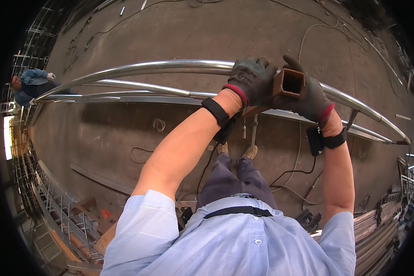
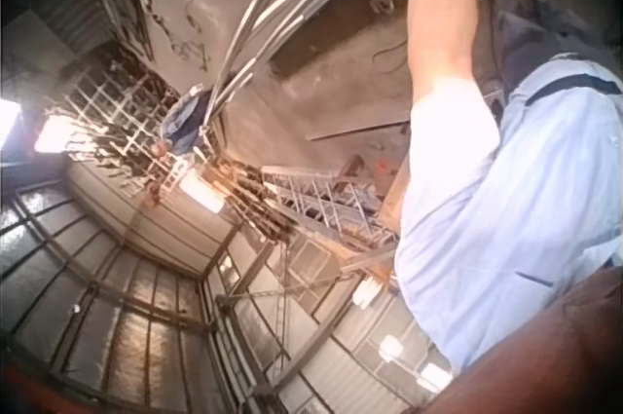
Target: A person in a metal fabrication workshop is inspecting a curved stainless steel pipe assembly, checking welds and alignment by hand.
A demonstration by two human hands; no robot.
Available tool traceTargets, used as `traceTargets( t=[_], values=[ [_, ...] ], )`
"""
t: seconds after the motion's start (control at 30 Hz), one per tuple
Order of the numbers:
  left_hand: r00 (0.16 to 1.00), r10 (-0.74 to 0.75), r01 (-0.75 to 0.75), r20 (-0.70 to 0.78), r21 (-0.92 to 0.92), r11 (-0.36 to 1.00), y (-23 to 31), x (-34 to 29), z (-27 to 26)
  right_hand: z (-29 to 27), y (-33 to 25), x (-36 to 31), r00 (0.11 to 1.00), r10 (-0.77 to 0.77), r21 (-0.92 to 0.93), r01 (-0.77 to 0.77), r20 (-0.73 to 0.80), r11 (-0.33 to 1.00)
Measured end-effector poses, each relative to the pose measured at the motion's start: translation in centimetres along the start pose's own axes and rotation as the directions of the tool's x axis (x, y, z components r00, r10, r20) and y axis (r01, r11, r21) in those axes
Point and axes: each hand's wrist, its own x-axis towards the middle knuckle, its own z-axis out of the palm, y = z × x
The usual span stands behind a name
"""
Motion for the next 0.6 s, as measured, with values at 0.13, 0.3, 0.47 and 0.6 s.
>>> traceTargets(
  t=[0.13, 0.3, 0.47, 0.6],
  values=[
    [0.999, -0.025, 0.024, 0.039, 0.042, 0.999, -0.3, 0.0, 0.5, 0.4, -0.1, 0.0, 0.998, -0.028, 0.305, 0.043, -0.054, 0.952],
    [0.999, -0.032, 0.032, 0.006, 0.019, 0.999, 0.0, 0.1, 0.6, 0.4, -0.2, 0.0, 0.998, 0.022, 0.497, 0.01, -0.059, 0.868],
    [0.998, -0.033, 0.029, 0.059, 0.069, 0.997, 0.0, 0.2, 0.2, 0.5, 0.2, 0.4, 0.995, -0.092, 0.144, 0.096, -0.035, 0.985],
    [0.989, -0.038, 0.02, 0.143, 0.124, 0.992, 0.2, 0.3, -0.2, 0.5, 0.7, 0.7, 0.989, -0.14, 0.055, 0.137, 0.039, 0.989]
  ],
)
